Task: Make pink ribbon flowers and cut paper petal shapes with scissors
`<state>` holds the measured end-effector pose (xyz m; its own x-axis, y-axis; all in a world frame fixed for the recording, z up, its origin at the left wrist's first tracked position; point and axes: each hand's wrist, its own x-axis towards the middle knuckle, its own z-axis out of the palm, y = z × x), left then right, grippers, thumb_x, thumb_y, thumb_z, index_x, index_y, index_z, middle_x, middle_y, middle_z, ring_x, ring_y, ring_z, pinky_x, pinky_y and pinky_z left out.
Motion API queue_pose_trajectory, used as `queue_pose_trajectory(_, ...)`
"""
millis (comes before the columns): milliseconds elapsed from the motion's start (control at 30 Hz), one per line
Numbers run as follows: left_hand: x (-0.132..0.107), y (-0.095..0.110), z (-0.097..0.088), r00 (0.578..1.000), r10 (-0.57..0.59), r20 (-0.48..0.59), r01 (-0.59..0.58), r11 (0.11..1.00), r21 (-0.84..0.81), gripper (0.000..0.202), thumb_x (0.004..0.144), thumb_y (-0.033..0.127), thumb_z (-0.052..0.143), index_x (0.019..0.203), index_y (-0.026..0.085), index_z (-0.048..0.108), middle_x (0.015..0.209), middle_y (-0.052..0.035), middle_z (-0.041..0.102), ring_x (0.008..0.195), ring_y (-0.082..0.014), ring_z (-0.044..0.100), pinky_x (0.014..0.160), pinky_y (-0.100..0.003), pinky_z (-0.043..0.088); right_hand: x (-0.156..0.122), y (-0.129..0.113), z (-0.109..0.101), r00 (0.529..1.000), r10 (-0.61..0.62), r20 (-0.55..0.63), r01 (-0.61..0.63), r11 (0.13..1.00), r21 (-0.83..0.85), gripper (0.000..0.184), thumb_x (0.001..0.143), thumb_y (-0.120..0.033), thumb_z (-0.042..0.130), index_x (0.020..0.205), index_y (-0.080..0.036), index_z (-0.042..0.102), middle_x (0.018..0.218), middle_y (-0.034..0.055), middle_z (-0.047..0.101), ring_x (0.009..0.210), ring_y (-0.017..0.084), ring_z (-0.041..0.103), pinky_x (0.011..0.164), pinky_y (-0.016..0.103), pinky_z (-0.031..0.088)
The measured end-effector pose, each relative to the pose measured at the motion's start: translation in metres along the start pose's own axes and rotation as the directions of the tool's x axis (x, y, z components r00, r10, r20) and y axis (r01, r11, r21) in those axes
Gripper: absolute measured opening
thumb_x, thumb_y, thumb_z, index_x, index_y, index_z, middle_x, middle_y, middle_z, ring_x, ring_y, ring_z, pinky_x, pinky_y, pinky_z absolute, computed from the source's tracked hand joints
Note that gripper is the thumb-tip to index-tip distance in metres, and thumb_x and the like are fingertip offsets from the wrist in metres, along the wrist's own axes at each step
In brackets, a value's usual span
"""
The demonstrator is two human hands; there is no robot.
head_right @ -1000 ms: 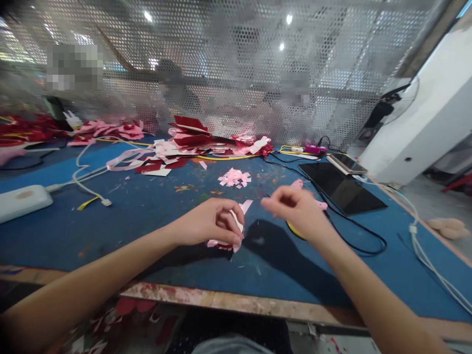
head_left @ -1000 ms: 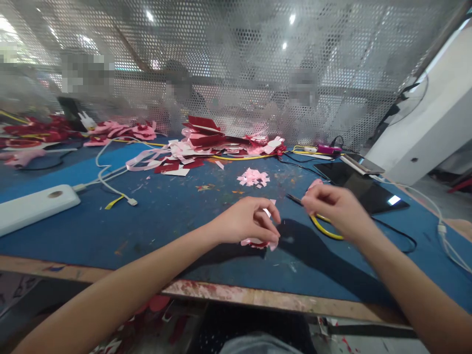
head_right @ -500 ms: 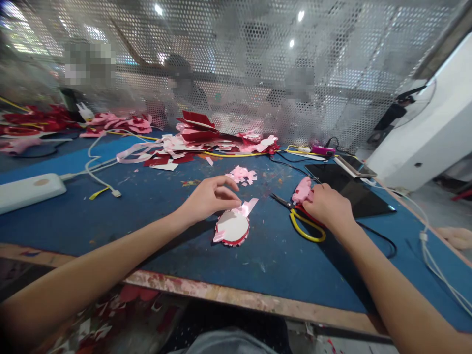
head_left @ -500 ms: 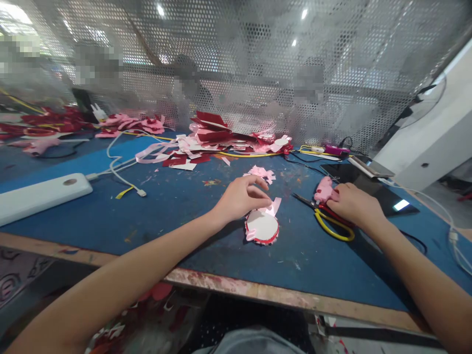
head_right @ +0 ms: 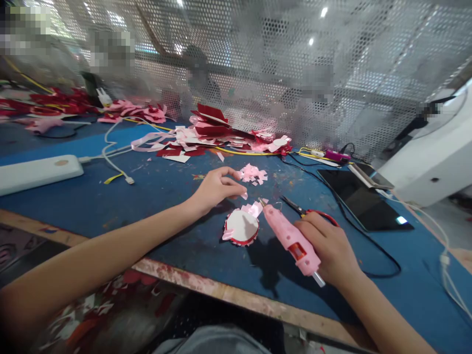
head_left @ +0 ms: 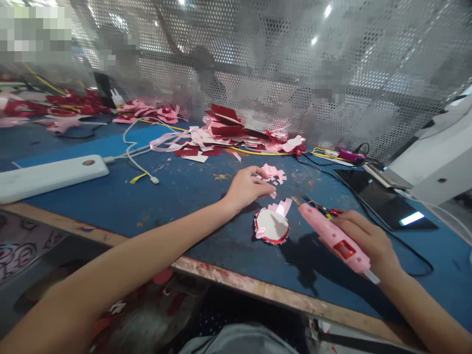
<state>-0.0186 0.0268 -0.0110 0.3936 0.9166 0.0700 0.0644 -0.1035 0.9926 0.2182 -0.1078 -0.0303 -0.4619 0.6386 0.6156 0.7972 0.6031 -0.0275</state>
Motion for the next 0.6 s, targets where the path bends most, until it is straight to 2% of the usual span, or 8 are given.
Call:
queue_pose_trajectory(200, -0.005, 0.004, 0.004, 1.000, -0.029, 0.008, 0.029, 0.999, 0.022, 0.027, 0.059, 0.016, 0.070, 0.076, 0.017, 0.050, 0.062, -0.0020, 0.067, 0.050, -0.0076, 0.054, 0.050, -0.021, 0.039, 0.002, -0.006, 0.006, 0.998, 0.039, 0.039, -0.037, 0.998, -0.052, 0.016, 0.090, -0.020, 0.042, 0.086, -0.020, 0.058, 0.074, 0.0056, 0.054, 0.066, 0.017, 0.055, 0.053, 0.027, 0.040)
queue_pose_trajectory(333, -0.007, 0.005, 0.007, 0.999, -0.041, 0.008, 0.041, 0.999, 0.003, 0.025, 0.061, 0.017, 0.071, 0.075, 0.017, 0.050, 0.061, -0.0017, 0.066, 0.052, -0.0089, 0.056, 0.048, -0.020, 0.036, 0.006, -0.010, 0.009, 0.999, 0.009, 0.039, -0.004, 0.992, -0.126, 0.023, 0.091, -0.019, 0.039, 0.079, -0.018, 0.058, 0.071, 0.0068, 0.055, 0.065, 0.017, 0.054, 0.055, 0.027, 0.042)
queue_pose_trajectory(433, -0.008, 0.005, 0.009, 0.997, -0.071, 0.018, 0.071, 0.997, -0.042, 0.025, 0.061, 0.016, 0.072, 0.073, 0.016, 0.050, 0.058, -0.0013, 0.064, 0.051, -0.0095, 0.057, 0.047, -0.021, 0.037, 0.011, -0.013, 0.008, 0.998, -0.056, 0.017, 0.058, 0.978, -0.200, 0.022, 0.090, -0.016, 0.039, 0.080, -0.019, 0.059, 0.071, 0.0070, 0.058, 0.065, 0.017, 0.055, 0.055, 0.027, 0.043)
queue_pose_trajectory(600, -0.008, 0.006, 0.012, 0.982, -0.189, 0.026, 0.190, 0.970, -0.149, 0.027, 0.061, 0.012, 0.072, 0.073, 0.016, 0.048, 0.059, -0.0009, 0.062, 0.054, -0.0102, 0.061, 0.046, -0.019, 0.034, 0.014, -0.014, 0.006, 0.989, -0.147, -0.001, 0.140, 0.948, -0.287, 0.020, 0.088, -0.011, 0.042, 0.085, -0.019, 0.061, 0.076, 0.0077, 0.063, 0.070, 0.017, 0.059, 0.062, 0.027, 0.047)
